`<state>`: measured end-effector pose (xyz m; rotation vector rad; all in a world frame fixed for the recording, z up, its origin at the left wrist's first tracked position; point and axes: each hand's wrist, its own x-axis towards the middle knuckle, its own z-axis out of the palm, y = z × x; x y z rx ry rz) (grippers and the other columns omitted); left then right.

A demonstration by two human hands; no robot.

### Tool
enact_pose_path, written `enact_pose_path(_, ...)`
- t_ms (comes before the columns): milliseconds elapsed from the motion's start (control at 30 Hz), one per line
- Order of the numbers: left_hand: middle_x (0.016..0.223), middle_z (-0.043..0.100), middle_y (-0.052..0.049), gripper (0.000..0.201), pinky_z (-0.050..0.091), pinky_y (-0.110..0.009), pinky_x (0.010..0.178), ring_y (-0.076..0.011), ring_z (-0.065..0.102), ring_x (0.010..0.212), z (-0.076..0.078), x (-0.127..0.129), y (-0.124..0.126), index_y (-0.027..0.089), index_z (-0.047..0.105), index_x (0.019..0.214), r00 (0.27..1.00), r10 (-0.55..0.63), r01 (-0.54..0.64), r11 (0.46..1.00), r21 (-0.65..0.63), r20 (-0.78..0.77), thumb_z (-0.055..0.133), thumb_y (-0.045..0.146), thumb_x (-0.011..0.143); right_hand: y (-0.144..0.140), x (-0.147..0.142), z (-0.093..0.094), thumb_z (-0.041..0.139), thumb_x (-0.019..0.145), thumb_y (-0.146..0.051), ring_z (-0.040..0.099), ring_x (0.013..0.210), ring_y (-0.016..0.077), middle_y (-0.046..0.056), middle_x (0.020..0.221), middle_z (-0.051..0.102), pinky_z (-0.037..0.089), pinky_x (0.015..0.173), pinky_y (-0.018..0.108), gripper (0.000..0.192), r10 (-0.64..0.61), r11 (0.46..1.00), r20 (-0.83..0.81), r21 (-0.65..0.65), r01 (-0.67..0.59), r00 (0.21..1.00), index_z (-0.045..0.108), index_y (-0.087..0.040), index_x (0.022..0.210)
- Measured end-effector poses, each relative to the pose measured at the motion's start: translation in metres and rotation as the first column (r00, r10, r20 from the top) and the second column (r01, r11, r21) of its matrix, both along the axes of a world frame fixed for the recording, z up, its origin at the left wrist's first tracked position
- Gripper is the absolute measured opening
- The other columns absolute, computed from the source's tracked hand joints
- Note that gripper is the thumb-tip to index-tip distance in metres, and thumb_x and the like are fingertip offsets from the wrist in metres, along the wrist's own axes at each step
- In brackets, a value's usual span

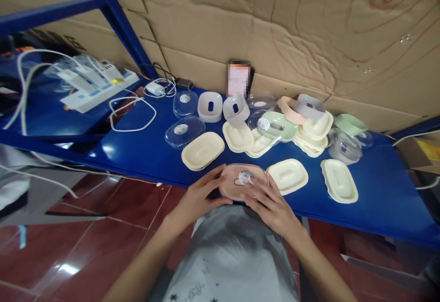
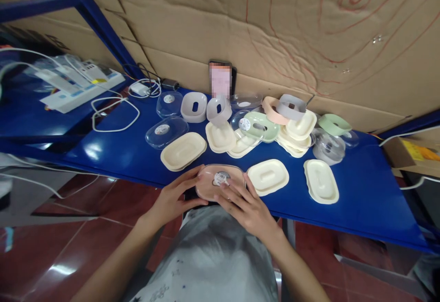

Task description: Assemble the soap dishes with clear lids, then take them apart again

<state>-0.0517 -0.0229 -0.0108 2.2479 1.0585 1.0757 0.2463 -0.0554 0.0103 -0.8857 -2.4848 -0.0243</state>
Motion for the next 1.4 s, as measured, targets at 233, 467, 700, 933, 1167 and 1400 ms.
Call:
enact_pose_path(233, 0.156, 0.062, -0.014, 0.053, 0.063, -0.051, 0.112, -0.0284, 0.065, 0.144, 0.004, 0.003, 0.003, 0.03, 0.059, 0.142, 0.998, -0.032, 0.032, 0.999, 0.003, 0.06, 0.082, 0.043, 0.096, 0.01, -0.009, 0.017, 0.07, 0.105, -0.031, 0.026, 0.168, 0.0343, 0.008, 0.168, 0.052, 0.042, 0.129, 0.066, 0.056, -0.076, 0.993, -0.052, -0.09, 0.071, 0.996, 0.056, -0.025, 0.158)
enact_pose_path(467, 0.158, 0.061, -0.014, 0.057, 0.063, -0.051, 0.111, -0.0287, 0.065, 0.143, 0.003, 0.0, 0.002, 0.031, 0.056, 0.142, 0.999, -0.022, 0.023, 0.999, -0.024, 0.047, 0.085, 0.041, 0.094, 0.011, -0.009, 0.015, 0.07, 0.105, -0.022, 0.041, 0.162, 0.0328, 0.012, 0.161, 0.06, 0.037, 0.131, 0.069, 0.053, -0.009, 1.0, 0.017, 0.023, 0.008, 1.0, 0.057, -0.021, 0.156)
enact_pose_path(700, 0.158, 0.06, -0.014, 0.058, 0.062, -0.052, 0.11, -0.0309, 0.064, 0.144, 0.0, 0.001, 0.004, 0.031, 0.054, 0.142, 0.997, -0.05, 0.052, 0.998, -0.031, 0.055, 0.084, 0.043, 0.094, 0.012, -0.008, 0.012, 0.067, 0.106, -0.021, 0.043, 0.161, 0.0293, 0.01, 0.162, 0.06, 0.034, 0.133, 0.066, 0.054, -0.009, 1.0, -0.024, -0.019, 0.009, 1.0, 0.056, -0.026, 0.158)
enact_pose_path(933, 0.157, 0.061, -0.015, 0.059, 0.063, -0.052, 0.109, -0.0317, 0.065, 0.143, -0.001, 0.002, 0.002, 0.029, 0.055, 0.143, 1.0, 0.005, -0.005, 0.999, -0.048, 0.012, 0.085, 0.043, 0.093, 0.014, -0.007, 0.014, 0.067, 0.106, -0.024, 0.037, 0.164, 0.0317, 0.009, 0.165, 0.056, 0.039, 0.131, 0.065, 0.061, -0.045, 0.997, 0.018, -0.063, 0.046, 0.999, 0.05, -0.03, 0.164)
enact_pose_path(1167, 0.157, 0.06, -0.018, 0.058, 0.058, -0.055, 0.115, -0.0329, 0.062, 0.146, 0.006, 0.003, 0.0, 0.027, 0.054, 0.145, 1.0, 0.018, -0.018, 0.998, -0.061, 0.01, 0.082, 0.041, 0.096, 0.014, -0.01, 0.017, 0.072, 0.103, -0.024, 0.028, 0.167, 0.0353, 0.014, 0.172, 0.046, 0.053, 0.123, 0.057, 0.066, -0.098, 0.992, -0.039, -0.083, 0.095, 0.994, 0.049, -0.027, 0.165)
enact_pose_path(1400, 0.166, 0.047, -0.019, 0.061, 0.052, -0.054, 0.121, -0.0306, 0.048, 0.157, 0.021, 0.03, -0.013, 0.025, 0.042, 0.16, 0.997, -0.008, -0.004, 0.988, 0.153, 0.078, 0.069, 0.027, 0.105, -0.002, 0.047, 0.039, 0.085, 0.093, -0.024, 0.052, 0.153, 0.0407, 0.014, 0.165, 0.055, 0.052, 0.122, 0.065, 0.082, -0.331, 0.902, -0.28, 0.187, 0.389, 0.901, 0.049, -0.032, 0.166)
